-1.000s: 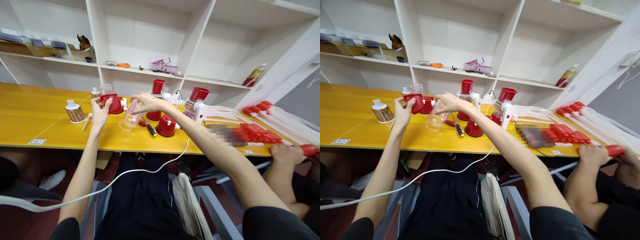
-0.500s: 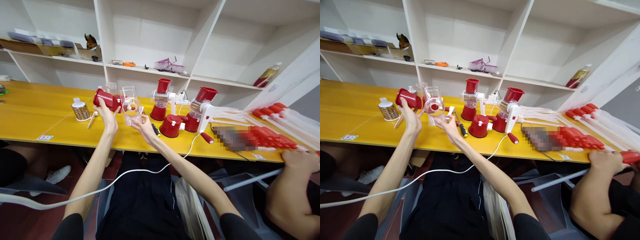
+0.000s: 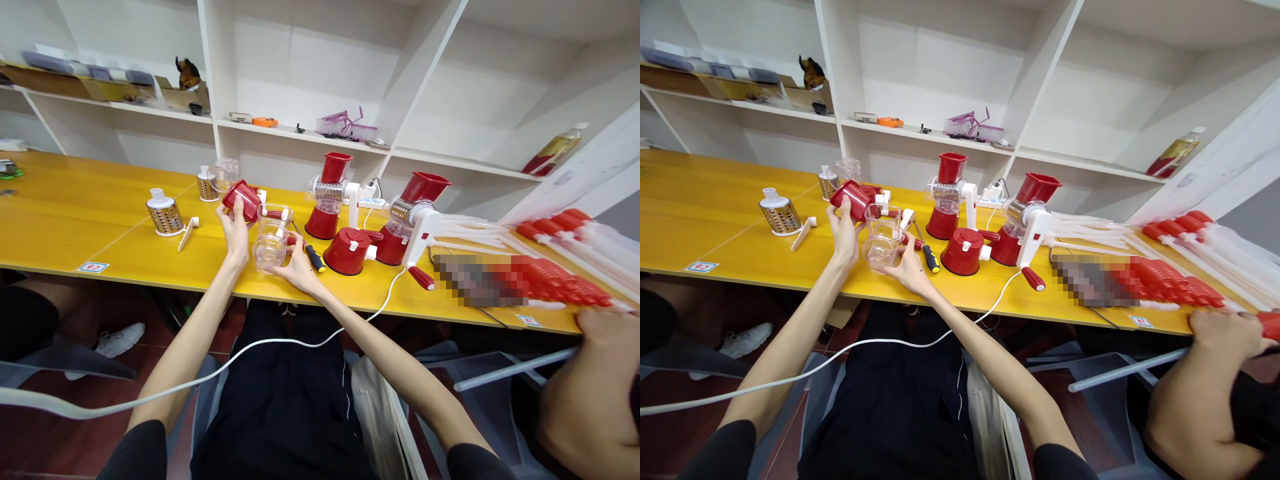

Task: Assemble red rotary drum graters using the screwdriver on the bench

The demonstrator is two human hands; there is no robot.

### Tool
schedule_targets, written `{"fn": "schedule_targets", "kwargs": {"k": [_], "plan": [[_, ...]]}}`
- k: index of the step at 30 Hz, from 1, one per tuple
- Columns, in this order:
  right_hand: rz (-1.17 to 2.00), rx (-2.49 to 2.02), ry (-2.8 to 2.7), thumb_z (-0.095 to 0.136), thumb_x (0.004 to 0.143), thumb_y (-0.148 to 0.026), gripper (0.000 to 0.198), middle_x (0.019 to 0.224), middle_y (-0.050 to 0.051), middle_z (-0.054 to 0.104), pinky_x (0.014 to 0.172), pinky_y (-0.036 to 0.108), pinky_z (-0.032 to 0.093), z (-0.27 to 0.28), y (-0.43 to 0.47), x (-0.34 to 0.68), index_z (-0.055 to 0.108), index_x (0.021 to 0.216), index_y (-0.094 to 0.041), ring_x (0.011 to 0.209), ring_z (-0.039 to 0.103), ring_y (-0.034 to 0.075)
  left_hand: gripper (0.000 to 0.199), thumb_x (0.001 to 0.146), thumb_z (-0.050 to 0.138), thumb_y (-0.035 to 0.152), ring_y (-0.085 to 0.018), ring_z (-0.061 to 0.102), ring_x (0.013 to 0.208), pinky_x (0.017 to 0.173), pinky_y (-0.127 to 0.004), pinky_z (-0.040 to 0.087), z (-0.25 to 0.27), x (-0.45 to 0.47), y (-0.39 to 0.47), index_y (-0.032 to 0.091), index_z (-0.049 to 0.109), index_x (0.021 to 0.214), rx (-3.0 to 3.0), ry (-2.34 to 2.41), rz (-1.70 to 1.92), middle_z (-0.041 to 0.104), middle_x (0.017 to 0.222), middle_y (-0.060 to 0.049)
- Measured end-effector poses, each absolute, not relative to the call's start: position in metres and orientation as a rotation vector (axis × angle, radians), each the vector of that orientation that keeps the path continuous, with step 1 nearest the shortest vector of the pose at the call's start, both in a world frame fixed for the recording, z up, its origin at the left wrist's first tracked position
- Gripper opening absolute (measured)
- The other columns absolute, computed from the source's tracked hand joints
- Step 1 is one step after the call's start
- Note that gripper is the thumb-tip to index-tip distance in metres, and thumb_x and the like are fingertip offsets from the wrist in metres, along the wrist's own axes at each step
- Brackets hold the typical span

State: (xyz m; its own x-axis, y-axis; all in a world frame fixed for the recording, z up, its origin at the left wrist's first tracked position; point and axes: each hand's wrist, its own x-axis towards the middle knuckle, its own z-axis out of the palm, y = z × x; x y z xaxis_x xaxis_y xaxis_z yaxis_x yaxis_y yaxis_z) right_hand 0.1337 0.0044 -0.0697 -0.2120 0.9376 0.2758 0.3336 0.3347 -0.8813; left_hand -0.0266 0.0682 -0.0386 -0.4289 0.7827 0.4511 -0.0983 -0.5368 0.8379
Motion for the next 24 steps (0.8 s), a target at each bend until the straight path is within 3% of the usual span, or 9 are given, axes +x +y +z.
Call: {"fn": "schedule_targets", "kwargs": {"k": [3, 5, 9, 12, 16, 20, 24], "plan": [[0.823, -1.169, -1.757, 0.089, 0.066, -0.047, 0.110, 0.129, 0.015, 0.065, 0.121, 0.048, 0.048, -0.076, 0.007, 0.136, 0.026, 0.150, -0.015, 0.123, 0.066, 0.023, 0.079, 0.071, 0.076, 0.081, -0.029, 0.069, 0.124, 0.105, -0.046, 0.058, -0.027, -0.039, 0.068, 0.028, 0.040, 0.117, 1.067, 0.788, 2.166, 0.070, 0.126, -0.013], [0.792, -1.172, -1.777, 0.088, 0.068, -0.046, 0.109, 0.133, 0.017, 0.064, 0.122, 0.047, 0.047, -0.079, 0.009, 0.136, 0.026, 0.152, -0.014, 0.126, 0.065, 0.023, 0.079, 0.069, 0.082, 0.075, -0.028, 0.069, 0.123, 0.106, -0.045, 0.057, -0.015, -0.045, 0.061, 0.029, 0.043, 0.121, 1.226, 0.750, 2.184, 0.071, 0.126, -0.011], [0.727, -1.159, -1.820, 0.087, 0.069, -0.048, 0.114, 0.141, 0.019, 0.059, 0.125, 0.048, 0.046, -0.082, 0.011, 0.136, 0.022, 0.157, -0.015, 0.134, 0.062, 0.025, 0.075, 0.075, 0.080, 0.072, -0.029, 0.071, 0.115, 0.096, -0.044, 0.060, 0.008, -0.045, 0.040, 0.032, 0.049, 0.130, 1.655, 0.826, 2.101, 0.069, 0.129, -0.010], [0.694, -1.149, -1.842, 0.088, 0.068, -0.052, 0.118, 0.149, 0.021, 0.053, 0.126, 0.049, 0.045, -0.082, 0.011, 0.136, 0.022, 0.159, -0.016, 0.140, 0.058, 0.027, 0.067, 0.078, 0.075, 0.075, -0.028, 0.070, 0.110, 0.091, -0.043, 0.061, 0.020, -0.036, 0.029, 0.029, 0.059, 0.123, 1.860, 1.030, 2.049, 0.066, 0.129, -0.011], [0.688, -1.152, -1.844, 0.087, 0.069, -0.055, 0.120, 0.155, 0.023, 0.047, 0.128, 0.050, 0.043, -0.081, 0.011, 0.136, 0.020, 0.161, -0.016, 0.144, 0.055, 0.029, 0.063, 0.072, 0.081, 0.075, -0.032, 0.069, 0.105, 0.094, -0.050, 0.060, 0.035, -0.020, 0.019, 0.027, 0.068, 0.111, 2.064, 1.473, 1.829, 0.063, 0.119, -0.011], [0.698, -1.168, -1.838, 0.087, 0.069, -0.053, 0.123, 0.156, 0.023, 0.047, 0.129, 0.054, 0.041, -0.079, 0.010, 0.136, 0.017, 0.163, -0.016, 0.146, 0.054, 0.031, 0.063, 0.072, 0.082, 0.073, -0.043, 0.066, 0.112, 0.097, -0.061, 0.056, 0.050, -0.006, 0.009, 0.028, 0.069, 0.114, 2.146, 1.815, 1.621, 0.061, 0.118, -0.014], [0.703, -1.190, -1.834, 0.088, 0.070, -0.050, 0.122, 0.160, 0.024, 0.042, 0.130, 0.056, 0.039, -0.075, 0.007, 0.136, 0.018, 0.163, -0.015, 0.152, 0.047, 0.035, 0.063, 0.077, 0.077, 0.074, -0.045, 0.066, 0.113, 0.095, -0.062, 0.055, 0.057, 0.004, 0.003, 0.026, 0.069, 0.117, 2.190, 1.916, 1.513, 0.062, 0.122, -0.016]]}}
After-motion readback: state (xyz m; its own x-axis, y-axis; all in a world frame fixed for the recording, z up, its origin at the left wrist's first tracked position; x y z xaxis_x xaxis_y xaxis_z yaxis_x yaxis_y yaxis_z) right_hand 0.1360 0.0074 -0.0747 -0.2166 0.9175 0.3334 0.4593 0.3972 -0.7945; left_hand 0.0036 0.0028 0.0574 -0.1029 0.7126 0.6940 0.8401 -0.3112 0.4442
